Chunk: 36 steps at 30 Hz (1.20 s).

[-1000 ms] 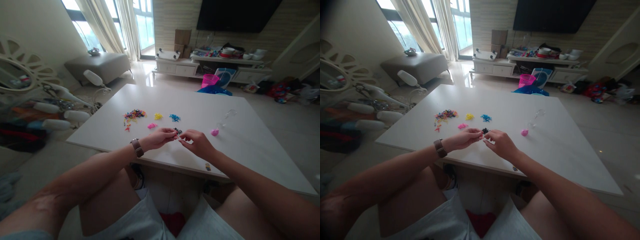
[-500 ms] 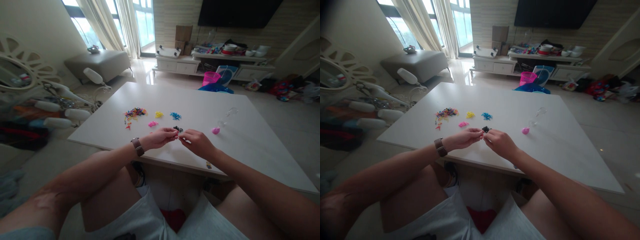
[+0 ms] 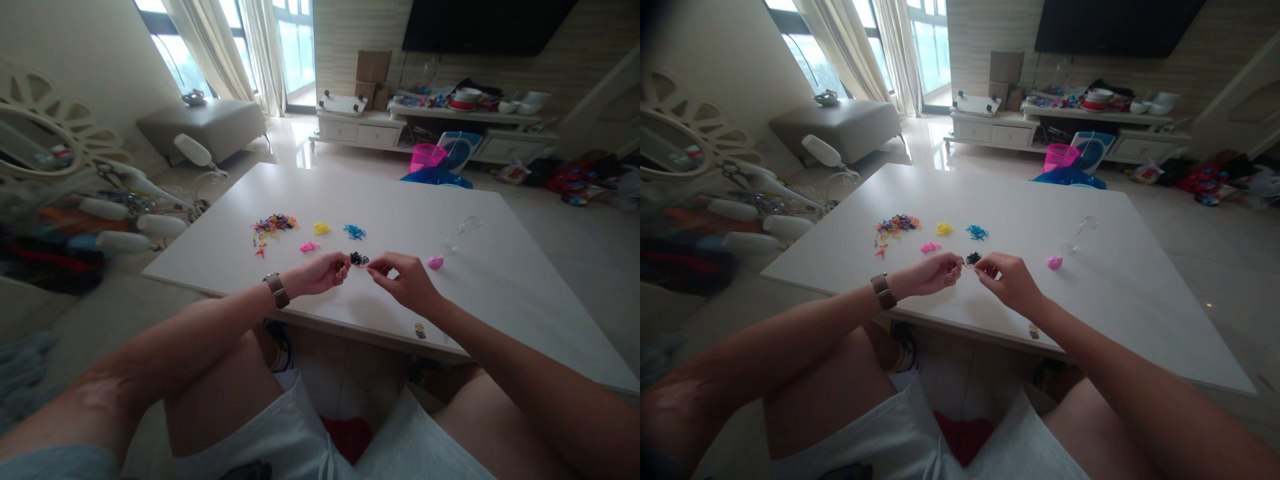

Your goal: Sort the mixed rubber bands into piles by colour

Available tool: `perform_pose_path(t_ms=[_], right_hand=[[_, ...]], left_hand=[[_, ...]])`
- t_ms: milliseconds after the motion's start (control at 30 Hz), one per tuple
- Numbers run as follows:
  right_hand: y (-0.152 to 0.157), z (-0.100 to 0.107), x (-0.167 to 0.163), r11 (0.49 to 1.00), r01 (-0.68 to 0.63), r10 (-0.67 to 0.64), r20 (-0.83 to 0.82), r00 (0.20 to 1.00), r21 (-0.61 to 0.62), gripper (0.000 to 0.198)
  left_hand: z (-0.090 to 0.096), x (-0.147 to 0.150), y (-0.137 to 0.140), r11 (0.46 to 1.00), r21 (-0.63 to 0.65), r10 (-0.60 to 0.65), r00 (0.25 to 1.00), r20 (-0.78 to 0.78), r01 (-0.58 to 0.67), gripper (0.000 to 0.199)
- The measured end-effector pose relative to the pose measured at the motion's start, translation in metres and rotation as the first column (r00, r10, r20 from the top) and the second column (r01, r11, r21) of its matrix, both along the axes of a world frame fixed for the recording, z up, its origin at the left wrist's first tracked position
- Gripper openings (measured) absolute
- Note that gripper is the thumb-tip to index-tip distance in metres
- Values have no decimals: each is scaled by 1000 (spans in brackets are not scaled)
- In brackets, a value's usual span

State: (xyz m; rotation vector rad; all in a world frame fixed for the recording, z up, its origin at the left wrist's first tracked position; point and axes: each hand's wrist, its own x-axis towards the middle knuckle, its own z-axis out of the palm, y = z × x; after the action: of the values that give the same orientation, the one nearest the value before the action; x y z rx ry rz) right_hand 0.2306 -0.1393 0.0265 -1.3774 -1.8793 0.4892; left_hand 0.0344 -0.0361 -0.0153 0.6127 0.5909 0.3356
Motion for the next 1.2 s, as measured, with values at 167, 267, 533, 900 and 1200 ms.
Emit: perform_pose_path(t_ms=[167, 267, 533, 900, 1200], right_hand=[[3, 1, 0, 996, 64, -71, -102, 992, -65, 16], [5, 0, 2, 988, 101, -118, -149, 982, -117, 19], [6, -2, 4, 979, 69, -110, -215, 970, -192, 23], [10, -3, 7, 967, 66, -142, -304, 942, -248, 22], [21, 2, 30, 971, 132, -196, -340, 920, -200, 26]], left_hand=[[6, 3, -7, 966, 258, 9, 1000, 12, -12, 18], [8, 3, -10, 908, 417, 65, 997, -40, -42, 24], [6, 6, -12, 790, 612, 125, 988, -94, -42, 31], [15, 0, -3, 797, 595, 165, 985, -58, -99, 29], [17, -14, 18, 777, 592, 278, 960, -17, -215, 25]])
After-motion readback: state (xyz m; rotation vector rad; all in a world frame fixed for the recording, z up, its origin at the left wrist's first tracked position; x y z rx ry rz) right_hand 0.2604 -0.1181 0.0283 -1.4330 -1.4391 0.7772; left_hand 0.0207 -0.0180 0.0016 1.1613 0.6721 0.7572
